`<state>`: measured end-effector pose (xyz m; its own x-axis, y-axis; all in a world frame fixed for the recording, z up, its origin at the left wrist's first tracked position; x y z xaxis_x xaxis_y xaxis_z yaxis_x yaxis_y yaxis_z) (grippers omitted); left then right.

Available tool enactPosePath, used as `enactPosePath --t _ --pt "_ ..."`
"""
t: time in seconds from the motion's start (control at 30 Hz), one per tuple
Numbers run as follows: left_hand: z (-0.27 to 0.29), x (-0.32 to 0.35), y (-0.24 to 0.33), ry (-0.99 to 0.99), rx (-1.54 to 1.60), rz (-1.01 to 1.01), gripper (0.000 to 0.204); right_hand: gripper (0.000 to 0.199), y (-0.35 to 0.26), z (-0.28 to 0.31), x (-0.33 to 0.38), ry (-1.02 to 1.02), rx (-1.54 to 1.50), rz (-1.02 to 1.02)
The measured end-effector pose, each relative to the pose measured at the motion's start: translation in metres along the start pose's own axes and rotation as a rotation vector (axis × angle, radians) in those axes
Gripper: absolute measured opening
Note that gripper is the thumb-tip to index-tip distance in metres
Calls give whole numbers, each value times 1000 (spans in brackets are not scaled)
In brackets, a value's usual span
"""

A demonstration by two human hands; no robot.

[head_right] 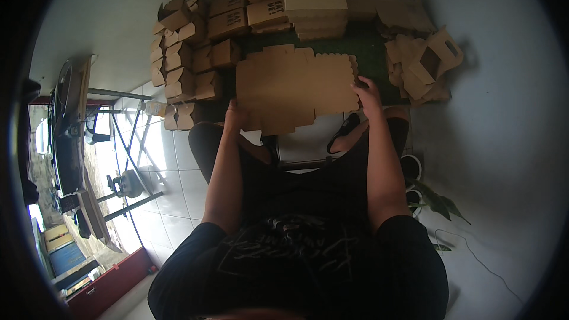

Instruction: The person assembles flat cardboard box blanks into finished boxes by folding and interlocking the flaps. They handle each blank one at a time, fold the side and end flaps, then stack the completed boxes on the table.

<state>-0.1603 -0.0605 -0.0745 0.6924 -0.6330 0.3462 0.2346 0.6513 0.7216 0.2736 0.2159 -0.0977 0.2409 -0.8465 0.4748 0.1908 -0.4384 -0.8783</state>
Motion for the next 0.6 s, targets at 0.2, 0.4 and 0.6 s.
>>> enactPosePath --t 0.2,0.4,0.6 --pt "-14 22 22 145 -198 17 93 53 5 -1 3 -6 78 25" --pt "-48 36 68 145 -383 -528 82 44 -1 -7 10 58 16 84" --pt "-111 38 108 -37 -463 -869 70 39 -4 -14 9 47 -45 43"
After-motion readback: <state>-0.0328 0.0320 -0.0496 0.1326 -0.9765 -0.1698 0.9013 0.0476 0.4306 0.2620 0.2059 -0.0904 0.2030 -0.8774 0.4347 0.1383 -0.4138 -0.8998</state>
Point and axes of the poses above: each hand's wrist, its own x-axis away from the middle knuckle, its own z-axis out of the back of the hand, y = z × x, the point moved 4 cm from there along -x, towards the middle knuckle, and after that the axes turned 6 degrees about x, right-handed, at the moved point
